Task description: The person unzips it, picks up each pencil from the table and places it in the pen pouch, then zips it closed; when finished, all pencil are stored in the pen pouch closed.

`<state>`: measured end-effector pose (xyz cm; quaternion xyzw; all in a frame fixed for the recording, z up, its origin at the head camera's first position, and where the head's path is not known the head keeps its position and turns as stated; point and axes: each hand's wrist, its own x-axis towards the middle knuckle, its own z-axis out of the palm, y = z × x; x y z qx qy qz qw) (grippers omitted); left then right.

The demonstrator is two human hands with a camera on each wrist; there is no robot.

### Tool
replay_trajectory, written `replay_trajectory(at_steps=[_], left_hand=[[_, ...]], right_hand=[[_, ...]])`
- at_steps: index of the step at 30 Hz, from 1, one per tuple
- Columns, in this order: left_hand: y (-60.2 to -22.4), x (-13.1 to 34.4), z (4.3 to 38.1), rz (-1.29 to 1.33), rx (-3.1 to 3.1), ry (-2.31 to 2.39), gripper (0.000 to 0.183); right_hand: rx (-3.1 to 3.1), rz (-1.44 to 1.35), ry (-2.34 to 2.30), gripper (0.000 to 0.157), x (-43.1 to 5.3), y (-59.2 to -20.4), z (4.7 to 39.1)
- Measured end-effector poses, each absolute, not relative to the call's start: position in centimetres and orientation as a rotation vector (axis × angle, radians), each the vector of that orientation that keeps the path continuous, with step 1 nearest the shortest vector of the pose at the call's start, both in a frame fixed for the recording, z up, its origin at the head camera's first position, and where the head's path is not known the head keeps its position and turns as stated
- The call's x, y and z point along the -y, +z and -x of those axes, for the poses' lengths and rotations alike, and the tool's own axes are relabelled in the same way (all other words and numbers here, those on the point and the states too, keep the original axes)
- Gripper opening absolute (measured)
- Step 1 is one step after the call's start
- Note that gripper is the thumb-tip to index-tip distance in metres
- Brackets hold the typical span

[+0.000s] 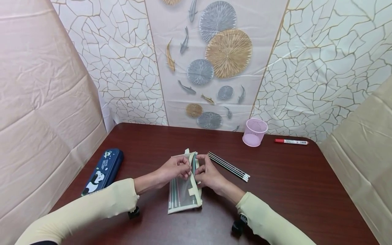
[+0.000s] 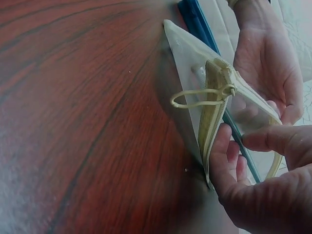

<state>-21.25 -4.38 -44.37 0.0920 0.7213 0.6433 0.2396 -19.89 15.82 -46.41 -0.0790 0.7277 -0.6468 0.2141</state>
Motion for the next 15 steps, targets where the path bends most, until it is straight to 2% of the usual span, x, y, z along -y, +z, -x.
replay_trajectory(at_steps=[8,15], left_hand=[[-44.1,4.6,21.2,-0.251,-1.982,1.766,0.005],[-44.2,4.7,21.1,-0.25,-1.993,1.774,0.004]], right_hand=[[-2.067,0.205,-1.828,0.075,-16.3,-46.1,20.3],[-2.149,0.174,-1.902,0.073,-18.5,-45.1,21.3]])
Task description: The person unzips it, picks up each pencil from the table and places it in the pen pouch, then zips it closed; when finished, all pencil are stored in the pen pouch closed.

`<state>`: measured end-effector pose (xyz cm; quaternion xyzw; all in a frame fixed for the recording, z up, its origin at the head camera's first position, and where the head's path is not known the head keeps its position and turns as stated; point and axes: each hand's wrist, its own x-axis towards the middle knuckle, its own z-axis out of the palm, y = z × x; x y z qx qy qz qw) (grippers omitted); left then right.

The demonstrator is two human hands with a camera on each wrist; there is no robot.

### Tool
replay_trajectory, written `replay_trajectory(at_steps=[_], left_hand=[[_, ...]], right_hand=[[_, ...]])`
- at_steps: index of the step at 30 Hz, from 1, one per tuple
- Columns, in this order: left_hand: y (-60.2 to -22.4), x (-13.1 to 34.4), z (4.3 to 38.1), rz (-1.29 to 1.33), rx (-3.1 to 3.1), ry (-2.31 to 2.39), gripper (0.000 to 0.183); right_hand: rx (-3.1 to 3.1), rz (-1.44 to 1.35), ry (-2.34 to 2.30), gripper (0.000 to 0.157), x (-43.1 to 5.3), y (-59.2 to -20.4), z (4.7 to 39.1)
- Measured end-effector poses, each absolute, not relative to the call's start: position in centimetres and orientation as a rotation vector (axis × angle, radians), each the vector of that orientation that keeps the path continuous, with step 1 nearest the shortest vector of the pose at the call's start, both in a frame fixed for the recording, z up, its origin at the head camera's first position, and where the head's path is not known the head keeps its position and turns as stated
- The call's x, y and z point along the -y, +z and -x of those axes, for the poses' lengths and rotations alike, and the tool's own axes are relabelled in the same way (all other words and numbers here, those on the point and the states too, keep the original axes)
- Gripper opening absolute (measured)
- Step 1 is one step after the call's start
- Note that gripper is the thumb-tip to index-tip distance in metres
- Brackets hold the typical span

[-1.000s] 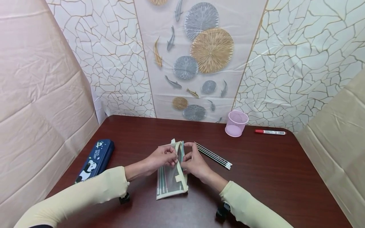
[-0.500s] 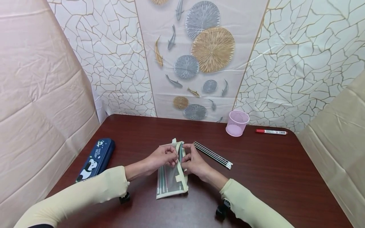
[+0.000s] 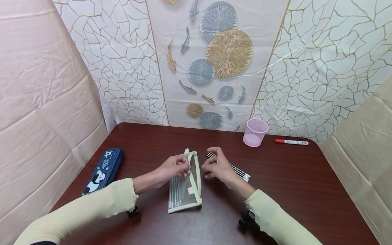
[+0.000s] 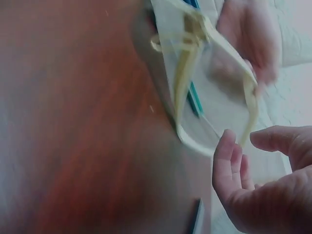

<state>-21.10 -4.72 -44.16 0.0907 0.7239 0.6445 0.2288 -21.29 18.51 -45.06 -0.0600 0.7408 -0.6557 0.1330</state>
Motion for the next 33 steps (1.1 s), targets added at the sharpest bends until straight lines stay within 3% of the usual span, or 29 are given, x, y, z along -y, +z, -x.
replay_trajectory(at_steps=[15,24,33], left_hand=[[-44.2,5.1,21.2,-0.257,-1.978,1.783,0.005],[-44.3,4.7,21.2,-0.255,-1.973,1.781,0.005],[-44.5,4.8,21.3,-0.26,-1.981,1.79,0.005]], right_hand=[[-2.357,0.139,-1.903,0.038,-25.9,-45.0,26.3],[-2.312,0.153,-1.687,0.047,-30.2,-46.9,28.0],[-2.272,0.309,-1.485,0.045,-31.9,-47.2,28.9]])
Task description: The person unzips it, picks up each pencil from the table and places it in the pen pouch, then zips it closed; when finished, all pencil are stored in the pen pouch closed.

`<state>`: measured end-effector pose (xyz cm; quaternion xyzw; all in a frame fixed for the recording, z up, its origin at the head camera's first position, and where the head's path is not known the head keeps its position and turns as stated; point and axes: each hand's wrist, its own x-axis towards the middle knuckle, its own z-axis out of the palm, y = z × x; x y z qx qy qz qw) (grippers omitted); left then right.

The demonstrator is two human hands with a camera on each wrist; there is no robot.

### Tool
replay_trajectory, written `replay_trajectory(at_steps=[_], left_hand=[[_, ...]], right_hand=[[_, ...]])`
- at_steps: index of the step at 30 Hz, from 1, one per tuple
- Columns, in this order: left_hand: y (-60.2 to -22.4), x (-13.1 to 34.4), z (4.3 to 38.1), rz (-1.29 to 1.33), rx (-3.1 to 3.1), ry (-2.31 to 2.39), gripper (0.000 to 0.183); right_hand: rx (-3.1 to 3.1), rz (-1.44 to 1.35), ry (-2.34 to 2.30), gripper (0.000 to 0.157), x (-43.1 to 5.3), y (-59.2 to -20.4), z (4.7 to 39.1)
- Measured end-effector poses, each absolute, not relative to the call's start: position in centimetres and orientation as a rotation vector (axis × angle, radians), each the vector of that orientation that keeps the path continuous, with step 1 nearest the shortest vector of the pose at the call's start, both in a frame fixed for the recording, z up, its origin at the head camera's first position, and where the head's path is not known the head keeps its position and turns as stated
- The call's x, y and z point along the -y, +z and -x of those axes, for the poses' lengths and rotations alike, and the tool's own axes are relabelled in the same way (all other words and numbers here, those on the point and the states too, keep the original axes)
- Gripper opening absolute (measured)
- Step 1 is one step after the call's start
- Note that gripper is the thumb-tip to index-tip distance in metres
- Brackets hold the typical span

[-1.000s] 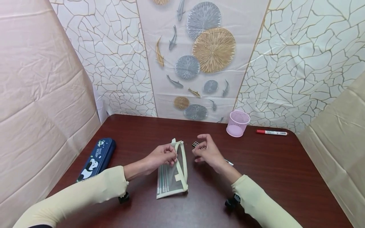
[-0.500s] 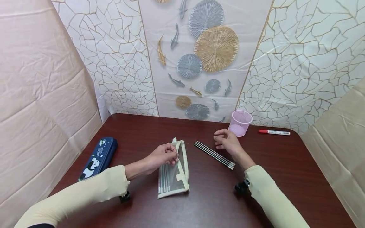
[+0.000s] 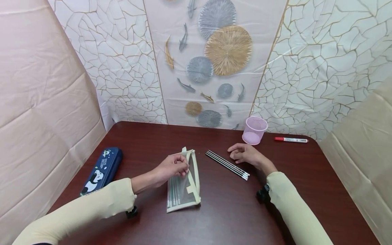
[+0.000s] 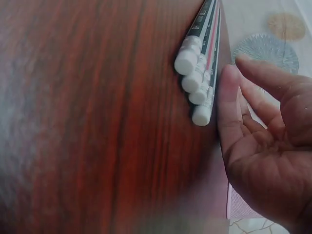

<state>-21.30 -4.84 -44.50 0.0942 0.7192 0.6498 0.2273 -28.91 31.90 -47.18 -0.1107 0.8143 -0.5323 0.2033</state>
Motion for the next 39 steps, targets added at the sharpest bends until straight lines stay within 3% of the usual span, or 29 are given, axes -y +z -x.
replay_trajectory(at_steps=[19,39], left_hand=[[-44.8,5.0,21.3,-0.25,-1.965,1.795,0.004],[-44.5,4.6,21.2,-0.26,-1.971,1.78,0.005]], right_hand=[[-2.435,0.527,-1.185,0.033,-29.8,-46.5,29.1],[-2.756,0.519,-0.686,0.036,-28.5,-45.7,29.7]])
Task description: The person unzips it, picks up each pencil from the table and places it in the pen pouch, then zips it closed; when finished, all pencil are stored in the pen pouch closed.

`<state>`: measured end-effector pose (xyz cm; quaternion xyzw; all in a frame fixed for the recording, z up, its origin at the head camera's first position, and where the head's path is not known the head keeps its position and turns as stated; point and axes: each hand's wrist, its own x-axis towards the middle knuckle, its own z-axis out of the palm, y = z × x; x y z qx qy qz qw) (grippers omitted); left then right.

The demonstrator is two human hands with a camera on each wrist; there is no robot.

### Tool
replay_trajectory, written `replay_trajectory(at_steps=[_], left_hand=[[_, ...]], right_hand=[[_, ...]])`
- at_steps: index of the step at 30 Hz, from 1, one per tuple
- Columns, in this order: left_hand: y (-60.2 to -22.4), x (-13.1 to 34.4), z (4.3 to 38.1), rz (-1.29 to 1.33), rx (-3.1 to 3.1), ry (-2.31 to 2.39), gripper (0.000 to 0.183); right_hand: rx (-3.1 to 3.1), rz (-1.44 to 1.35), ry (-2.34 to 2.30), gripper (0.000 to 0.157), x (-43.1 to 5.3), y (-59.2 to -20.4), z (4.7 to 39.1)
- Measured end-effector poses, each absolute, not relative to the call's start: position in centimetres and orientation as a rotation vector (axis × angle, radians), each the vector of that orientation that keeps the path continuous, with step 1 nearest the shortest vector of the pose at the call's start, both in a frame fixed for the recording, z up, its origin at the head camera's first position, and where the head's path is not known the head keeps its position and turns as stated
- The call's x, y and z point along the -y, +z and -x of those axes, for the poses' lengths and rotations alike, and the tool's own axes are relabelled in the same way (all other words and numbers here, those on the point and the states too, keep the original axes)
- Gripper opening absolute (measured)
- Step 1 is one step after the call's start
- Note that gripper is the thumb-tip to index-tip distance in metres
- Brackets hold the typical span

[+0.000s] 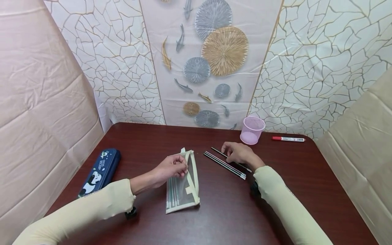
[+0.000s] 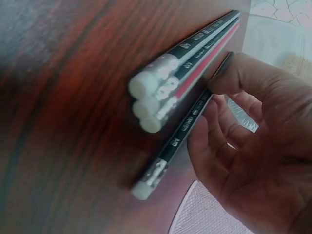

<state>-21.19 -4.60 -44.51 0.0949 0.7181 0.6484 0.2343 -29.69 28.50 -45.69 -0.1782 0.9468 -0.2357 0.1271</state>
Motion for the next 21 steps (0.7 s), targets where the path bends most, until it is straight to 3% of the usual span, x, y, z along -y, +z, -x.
replay_trajectory(at_steps=[21], left_hand=[[-44.24,5.17,21.39,-0.242,-1.988,1.784,0.006]], right_hand=[[-2.707,0.535,-0.699,0.034,-28.36,-45.12,30.44]])
